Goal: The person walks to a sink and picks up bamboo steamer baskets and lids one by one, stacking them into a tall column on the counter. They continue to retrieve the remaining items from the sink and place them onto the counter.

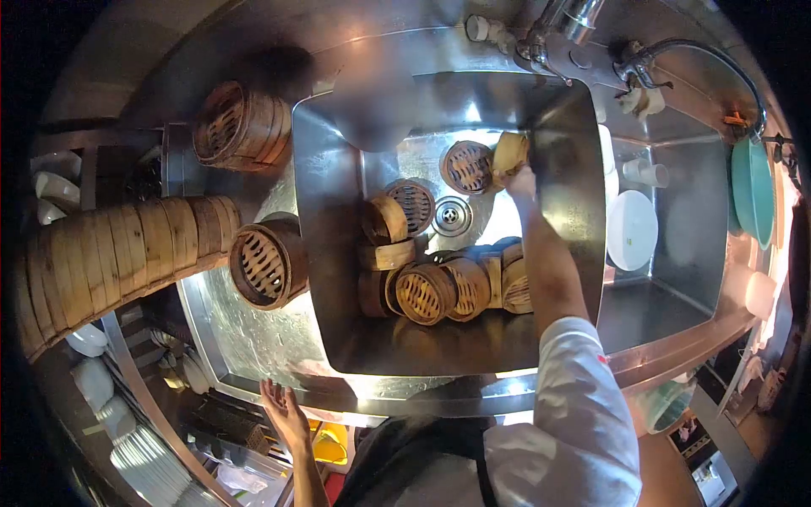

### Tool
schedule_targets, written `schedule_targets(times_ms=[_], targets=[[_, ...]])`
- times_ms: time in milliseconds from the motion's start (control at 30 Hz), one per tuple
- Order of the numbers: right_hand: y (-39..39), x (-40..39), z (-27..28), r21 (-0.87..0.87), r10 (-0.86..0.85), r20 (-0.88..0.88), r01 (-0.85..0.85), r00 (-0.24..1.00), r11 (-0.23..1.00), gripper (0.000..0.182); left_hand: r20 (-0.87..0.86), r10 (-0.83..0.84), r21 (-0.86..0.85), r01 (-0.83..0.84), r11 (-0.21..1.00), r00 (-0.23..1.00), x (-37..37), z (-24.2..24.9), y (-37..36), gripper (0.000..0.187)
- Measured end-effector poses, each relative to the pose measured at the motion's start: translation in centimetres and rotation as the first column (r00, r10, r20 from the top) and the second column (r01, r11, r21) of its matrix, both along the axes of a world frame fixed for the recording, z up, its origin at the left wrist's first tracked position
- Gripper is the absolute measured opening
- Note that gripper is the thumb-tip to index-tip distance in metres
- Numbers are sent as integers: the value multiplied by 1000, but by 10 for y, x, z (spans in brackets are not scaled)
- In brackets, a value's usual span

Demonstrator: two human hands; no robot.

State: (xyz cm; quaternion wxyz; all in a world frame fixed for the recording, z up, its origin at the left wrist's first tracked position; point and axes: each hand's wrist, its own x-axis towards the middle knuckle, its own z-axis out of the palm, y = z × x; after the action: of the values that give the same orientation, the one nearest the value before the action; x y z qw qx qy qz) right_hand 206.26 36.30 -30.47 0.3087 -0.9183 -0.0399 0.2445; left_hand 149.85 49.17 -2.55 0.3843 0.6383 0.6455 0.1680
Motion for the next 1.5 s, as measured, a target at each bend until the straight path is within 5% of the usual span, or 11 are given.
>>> schedule_targets(times_ms=[200, 267, 367, 500, 767, 1067, 1167, 1233, 1333, 1367, 1500], targets=[[10, -77, 81, 246, -31, 251, -33, 967, 969, 39, 4, -364, 48, 364, 930, 931, 103, 30, 22, 48], [4, -94, 116, 476, -20, -215, 122, 976, 871, 44, 156, -488, 71, 483, 873, 859, 136, 26, 29, 39], [3, -129, 180, 515, 67, -329, 119, 942, 849, 38, 197, -678, 108, 672, 732, 708, 182, 41, 35, 29], [38, -193, 284, 668, 441, 0, -328, 897, 668, 34, 287, -635, 151, 621, 769, 717, 168, 51, 43, 26], [157, -287, 349, 127, 656, 722, -974, 221, 189, 23, 450, -328, -15, 374, 927, 831, 47, 30, 48, 20], [190, -320, 314, -184, 746, 666, -972, -13, 146, 37, 485, -192, -104, 274, 956, 853, -16, 24, 78, 21], [195, -312, 319, 163, 524, 768, -903, 369, 397, 48, 537, -221, -35, 284, 958, 814, -2, 5, 109, 32], [208, -302, 305, 492, 332, 366, -483, 870, 724, 58, 579, -151, -83, 243, 967, 801, 27, -5, 131, 47], [220, -291, 264, 480, 415, 19, -373, 910, 794, 62, 590, -94, -204, 261, 943, 802, 77, -3, 155, 65], [214, -299, 259, 664, 447, 61, -370, 892, 649, 55, 593, -102, -202, 271, 941, 799, 88, -2, 159, 65], [205, -307, 254, 586, 218, 138, -258, 966, 768, 33, 437, -185, -97, 251, 963, 880, 110, -2, 169, 55]])
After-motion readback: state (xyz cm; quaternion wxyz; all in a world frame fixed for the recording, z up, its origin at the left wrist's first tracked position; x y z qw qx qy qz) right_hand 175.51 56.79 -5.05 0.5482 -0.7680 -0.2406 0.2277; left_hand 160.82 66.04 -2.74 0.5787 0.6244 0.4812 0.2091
